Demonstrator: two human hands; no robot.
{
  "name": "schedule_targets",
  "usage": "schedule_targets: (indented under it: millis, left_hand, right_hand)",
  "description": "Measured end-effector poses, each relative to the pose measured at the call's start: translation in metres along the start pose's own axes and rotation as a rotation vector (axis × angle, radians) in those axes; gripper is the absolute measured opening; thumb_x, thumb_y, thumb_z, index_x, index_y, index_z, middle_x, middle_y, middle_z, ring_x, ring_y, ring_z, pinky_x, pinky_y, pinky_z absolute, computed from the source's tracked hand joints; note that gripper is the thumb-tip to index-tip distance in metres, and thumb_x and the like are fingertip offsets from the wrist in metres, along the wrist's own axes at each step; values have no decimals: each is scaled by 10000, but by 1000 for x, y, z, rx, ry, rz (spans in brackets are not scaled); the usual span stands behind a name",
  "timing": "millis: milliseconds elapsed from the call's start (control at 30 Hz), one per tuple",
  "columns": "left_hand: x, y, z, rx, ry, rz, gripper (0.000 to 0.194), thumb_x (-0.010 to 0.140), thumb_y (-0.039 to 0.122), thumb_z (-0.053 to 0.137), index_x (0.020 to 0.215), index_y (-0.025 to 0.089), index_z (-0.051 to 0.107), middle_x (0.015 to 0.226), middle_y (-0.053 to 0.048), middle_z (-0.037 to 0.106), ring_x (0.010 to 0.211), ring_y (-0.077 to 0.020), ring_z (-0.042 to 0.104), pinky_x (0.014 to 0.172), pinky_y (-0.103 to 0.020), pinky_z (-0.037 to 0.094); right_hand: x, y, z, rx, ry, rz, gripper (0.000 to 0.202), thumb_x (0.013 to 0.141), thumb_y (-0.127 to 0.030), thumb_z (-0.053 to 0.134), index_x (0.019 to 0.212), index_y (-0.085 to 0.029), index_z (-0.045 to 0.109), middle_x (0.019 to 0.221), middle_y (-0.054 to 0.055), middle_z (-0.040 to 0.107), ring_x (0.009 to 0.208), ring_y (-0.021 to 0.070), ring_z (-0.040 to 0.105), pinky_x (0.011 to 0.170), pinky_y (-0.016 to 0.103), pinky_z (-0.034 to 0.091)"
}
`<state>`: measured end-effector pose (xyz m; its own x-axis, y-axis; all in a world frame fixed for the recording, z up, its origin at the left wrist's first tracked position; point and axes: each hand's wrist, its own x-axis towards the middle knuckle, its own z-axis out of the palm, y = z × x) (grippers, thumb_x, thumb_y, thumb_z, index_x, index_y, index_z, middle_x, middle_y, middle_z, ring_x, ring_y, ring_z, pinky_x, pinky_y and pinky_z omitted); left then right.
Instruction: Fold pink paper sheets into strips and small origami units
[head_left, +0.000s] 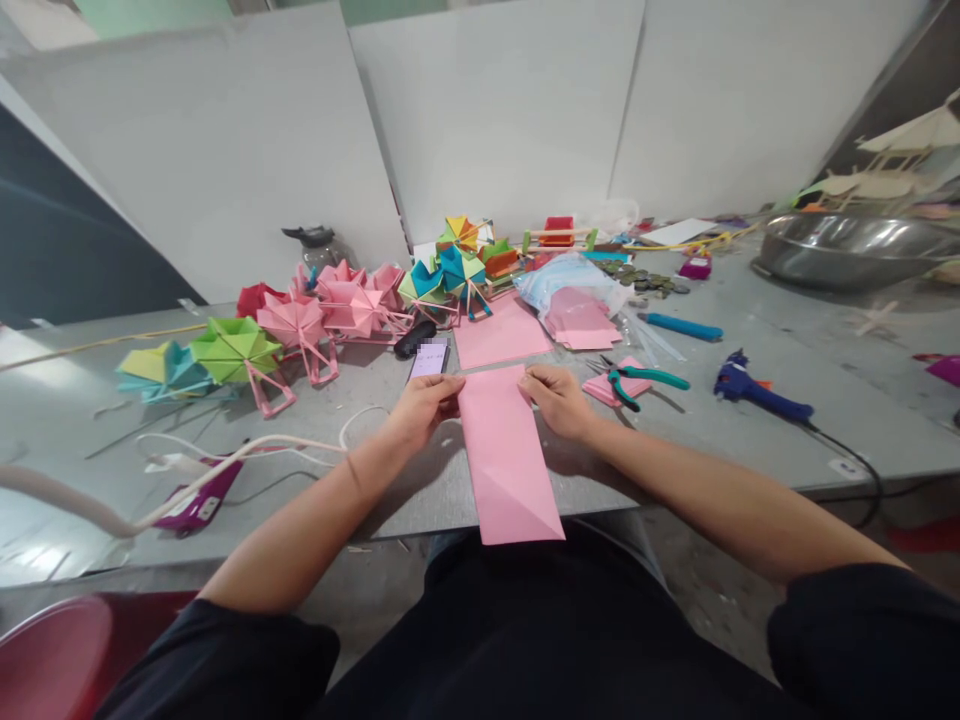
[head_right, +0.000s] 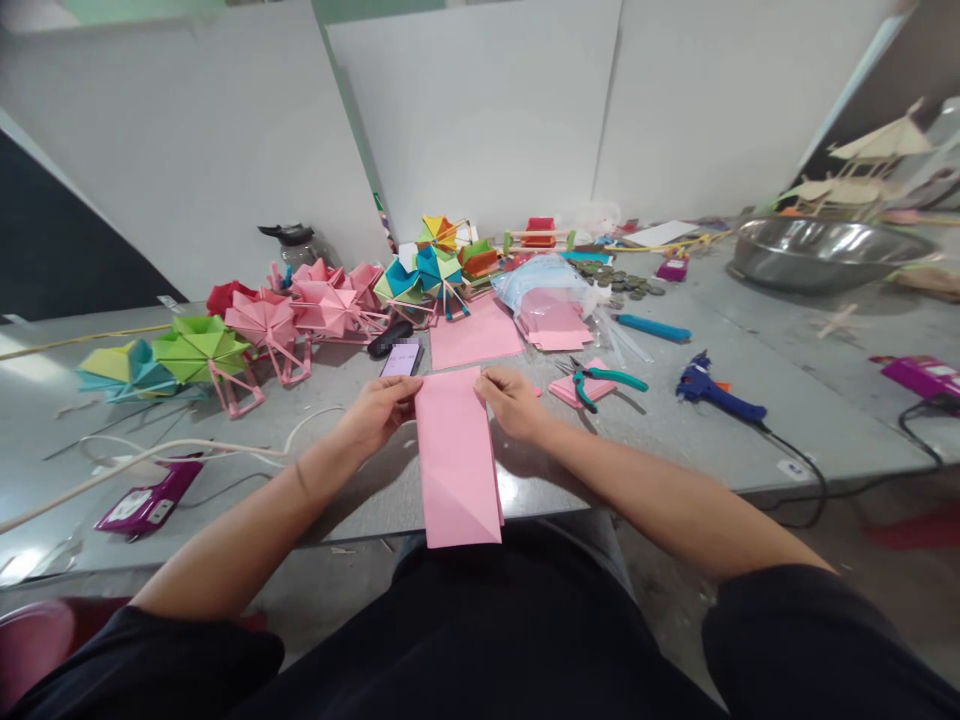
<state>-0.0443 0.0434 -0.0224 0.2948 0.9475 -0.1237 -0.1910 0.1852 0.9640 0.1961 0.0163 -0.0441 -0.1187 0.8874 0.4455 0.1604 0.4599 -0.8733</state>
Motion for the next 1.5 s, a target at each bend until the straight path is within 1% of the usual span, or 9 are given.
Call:
schedule_targets:
  millis: [167,367,700,833,933,1000,1200,1300,1500]
  left_hand:
    - [-1,-5,2,-33,5,-54,236,765,324,914,747,167,739,718,-53,707,622,-150,588,632,-292,493]
    - [-1,-17,11,-67,0,-82,233,784,294,910,755,154,725,725,-51,690,634,-141,584,616,-276,466]
    - [-4,-2,6,1,83,44,319,695,378,962,730,169,722,695,-33,698,615,-140,599,609,-265,498]
    - [-11,-5,15,19,15,16,383,676,447,974,723,170,714,691,-38,710,584,-134,598,569,-254,480]
    - [-16,-12,25,25,-52,-32,389,675,431,982,827,143,769,804,-101,790,679,-188,696,677,-301,563]
    - [-18,-17,29,26,-47,-39,397,675,384,985,902,122,793,872,-139,820,752,-229,743,763,-344,598]
    - [-17,-21,26,72,-7,-32,348,694,315,974,917,106,807,881,-157,832,742,-241,757,746,-358,611]
    - [-17,-16,22,72,-4,-27,347,710,317,967,930,101,806,935,-172,839,732,-236,757,724,-353,614]
    - [-19,-3,19,8,-49,-27,413,732,354,945,1018,93,803,932,-180,831,814,-287,786,791,-396,629]
  right_hand:
    - [0,2,5,17,42,21,433,932,-450,585,604,-257,379,613,-43,319,589,146,312,583,327,285]
    - [-1,2,9,44,32,41,401,901,-458,573,606,-259,390,612,-49,336,591,138,302,577,324,272]
    - [1,7,12,39,63,107,466,912,-516,603,590,-259,385,607,-41,337,613,152,313,591,333,261]
    - [2,12,13,78,71,131,491,918,-585,605,607,-261,405,615,-44,344,607,153,311,590,335,263]
    - [3,16,12,96,76,134,510,920,-625,613,621,-261,417,625,-43,351,603,153,302,581,337,252]
    - [3,16,11,85,76,127,524,926,-634,618,621,-260,415,626,-40,354,607,156,302,577,339,249]
    - [3,10,10,55,96,111,558,955,-634,623,604,-255,412,599,-37,355,600,156,307,569,335,259]
    - [2,4,8,110,40,143,580,933,-687,646,604,-251,455,570,-44,396,569,143,330,556,324,276]
    - [-2,-2,3,273,-238,155,633,869,-824,703,664,-237,579,588,-31,501,550,140,428,550,310,339]
